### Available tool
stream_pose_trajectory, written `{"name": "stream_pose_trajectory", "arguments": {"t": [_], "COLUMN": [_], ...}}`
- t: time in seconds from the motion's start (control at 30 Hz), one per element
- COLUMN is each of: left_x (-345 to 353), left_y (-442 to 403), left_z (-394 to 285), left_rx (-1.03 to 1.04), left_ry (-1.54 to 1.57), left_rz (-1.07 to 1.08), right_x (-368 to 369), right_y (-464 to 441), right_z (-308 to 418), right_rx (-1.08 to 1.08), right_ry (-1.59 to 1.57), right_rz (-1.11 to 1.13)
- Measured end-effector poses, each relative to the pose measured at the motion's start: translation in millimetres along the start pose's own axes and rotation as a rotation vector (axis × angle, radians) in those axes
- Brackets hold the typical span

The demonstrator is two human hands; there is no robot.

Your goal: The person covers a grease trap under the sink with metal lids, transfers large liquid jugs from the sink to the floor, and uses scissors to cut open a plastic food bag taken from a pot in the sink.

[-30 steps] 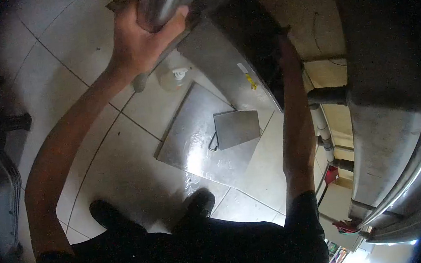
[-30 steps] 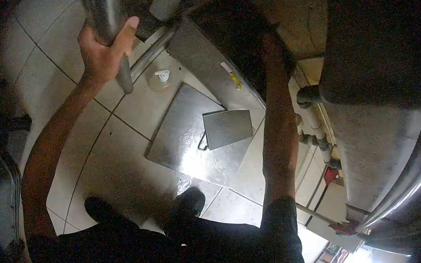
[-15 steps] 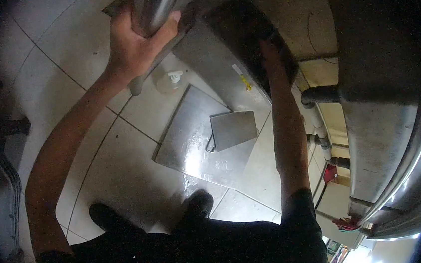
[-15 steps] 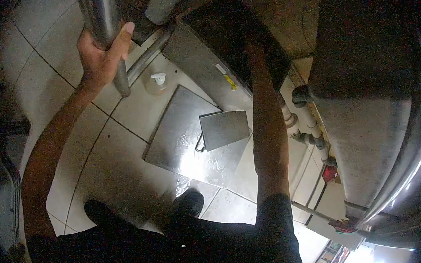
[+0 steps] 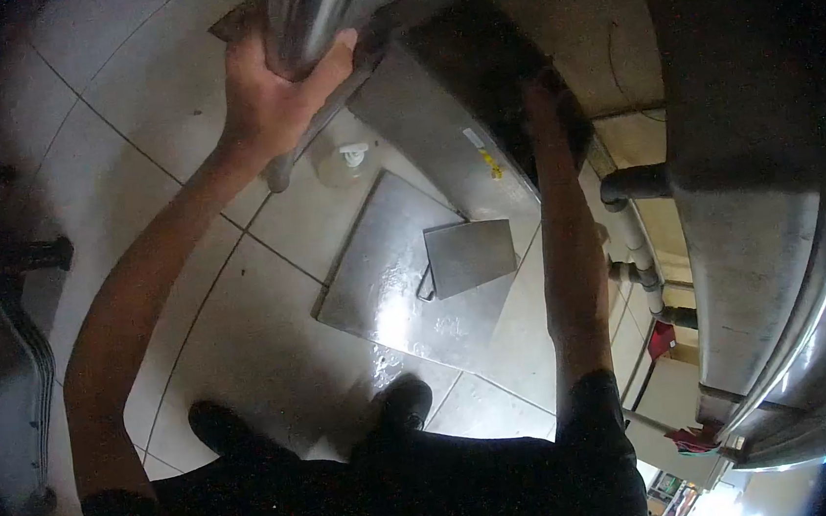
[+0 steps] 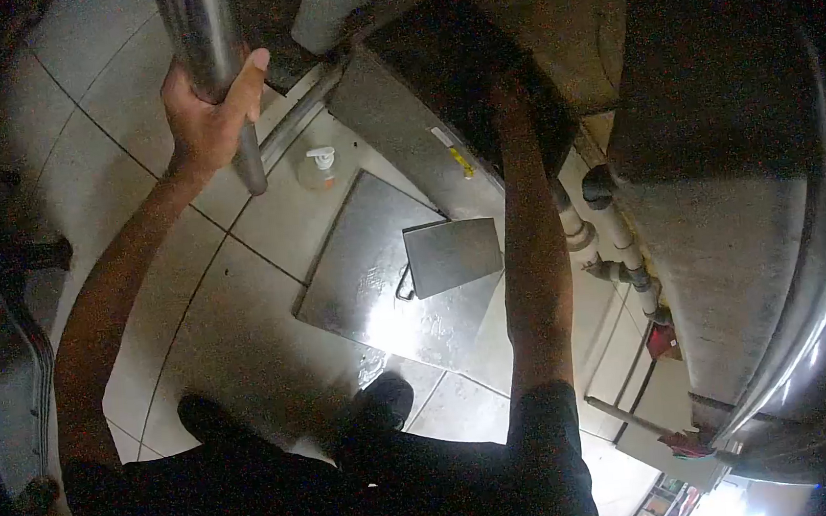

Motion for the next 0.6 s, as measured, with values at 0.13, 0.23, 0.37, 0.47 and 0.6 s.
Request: {"name": "stream_pose_trajectory", "arguments": {"t": [0.13, 0.23, 0.37, 0.47, 0.6], "left_x": [0.0, -0.1, -1.6, 1.0, -0.3], "left_y": [-2.2, -4.8, -3.5, -1.1, -1.3], "left_z": [-2.6, -4.7, -2.6, -6.1, -4.7], "left_rx": [0.15, 0.145, 0.178, 0.083, 0.085], "left_ry": [-0.002, 0.003, -0.004, 0.014, -0.035], "left_rz": [0.009, 0.021, 0.046, 0.033, 0.059], "right_x": [11.1, 20.5, -80.9, -162.6, -213.8], "right_y": [16.2, 8.3, 18.7, 34.9, 149.6], "right_z": [10.4, 9.6, 15.0, -0.1, 23.5], "right_rx": [-0.072, 0.212, -0.307, -0.229, -0.02], "right_ry": [-0.285, -0.957, -0.132, -0.113, -0.983], "right_rz": [-0.017, 0.156, 0.253, -0.05, -0.215]}}
Point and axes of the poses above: each hand's wrist, its own y-axis away from the middle knuckle, its own x-axis out of the palm, z = x × y, the point moved 4 cm from there along -y, towards the middle knuckle, and after that the axes turned 4 degrees about x, right-handed, at the moved point
